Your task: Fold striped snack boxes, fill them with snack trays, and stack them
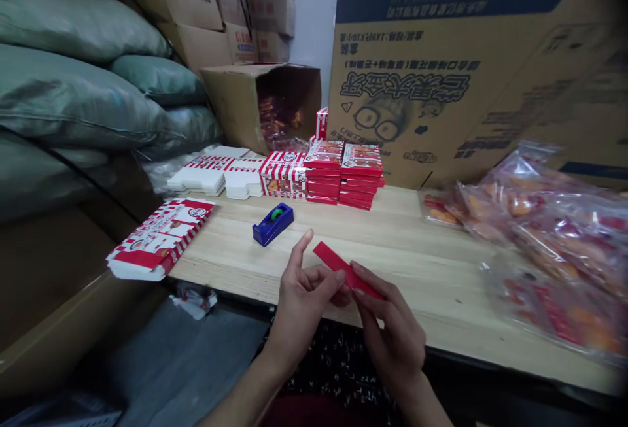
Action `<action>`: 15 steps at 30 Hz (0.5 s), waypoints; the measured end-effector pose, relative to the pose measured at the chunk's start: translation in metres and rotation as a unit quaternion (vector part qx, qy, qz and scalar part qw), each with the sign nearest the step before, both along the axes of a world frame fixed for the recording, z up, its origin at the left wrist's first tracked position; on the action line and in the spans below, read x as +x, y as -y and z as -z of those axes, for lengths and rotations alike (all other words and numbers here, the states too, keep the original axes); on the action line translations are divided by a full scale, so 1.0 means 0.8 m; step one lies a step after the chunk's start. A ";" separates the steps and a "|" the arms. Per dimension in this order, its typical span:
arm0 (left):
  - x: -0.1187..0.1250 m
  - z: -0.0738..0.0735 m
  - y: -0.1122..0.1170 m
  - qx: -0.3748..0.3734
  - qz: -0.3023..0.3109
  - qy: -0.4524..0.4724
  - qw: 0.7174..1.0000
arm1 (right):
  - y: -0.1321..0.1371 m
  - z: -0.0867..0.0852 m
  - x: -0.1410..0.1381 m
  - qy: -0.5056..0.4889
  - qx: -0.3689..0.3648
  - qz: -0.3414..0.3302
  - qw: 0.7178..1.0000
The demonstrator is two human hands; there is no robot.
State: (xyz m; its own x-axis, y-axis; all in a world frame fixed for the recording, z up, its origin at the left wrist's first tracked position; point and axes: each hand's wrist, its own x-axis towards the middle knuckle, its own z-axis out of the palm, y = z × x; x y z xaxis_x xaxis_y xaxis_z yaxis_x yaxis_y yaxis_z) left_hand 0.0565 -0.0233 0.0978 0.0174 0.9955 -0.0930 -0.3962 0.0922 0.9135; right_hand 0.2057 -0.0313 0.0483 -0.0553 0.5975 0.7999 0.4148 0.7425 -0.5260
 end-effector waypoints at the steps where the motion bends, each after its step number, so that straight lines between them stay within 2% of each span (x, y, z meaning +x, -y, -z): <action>1: -0.002 0.006 -0.003 -0.012 0.005 0.001 1.000 | 0.000 0.000 0.001 0.000 0.007 -0.001 1.000; 4: -0.008 0.020 -0.011 -0.034 0.041 -0.018 0.998 | 0.001 -0.009 0.000 -0.005 0.004 0.008 1.000; 6: -0.012 0.024 -0.016 -0.018 0.053 -0.070 0.996 | 0.001 -0.021 -0.001 -0.014 0.000 0.012 1.000; 7: -0.015 0.026 -0.020 0.004 0.039 -0.115 0.993 | 0.000 -0.027 0.000 -0.020 -0.005 0.010 1.000; 9: -0.024 0.027 -0.031 0.081 -0.020 -0.231 0.969 | -0.004 -0.039 0.005 -0.033 -0.035 0.000 0.999; 11: -0.033 0.025 -0.046 0.166 -0.071 -0.329 0.927 | -0.013 -0.048 0.016 -0.034 -0.094 -0.023 0.995; 13: -0.040 0.022 -0.063 0.222 -0.073 -0.372 0.898 | -0.027 -0.054 0.032 -0.024 -0.163 -0.057 0.985; 15: -0.043 0.018 -0.080 0.242 -0.052 -0.375 0.893 | -0.044 -0.055 0.048 -0.020 -0.226 -0.092 0.970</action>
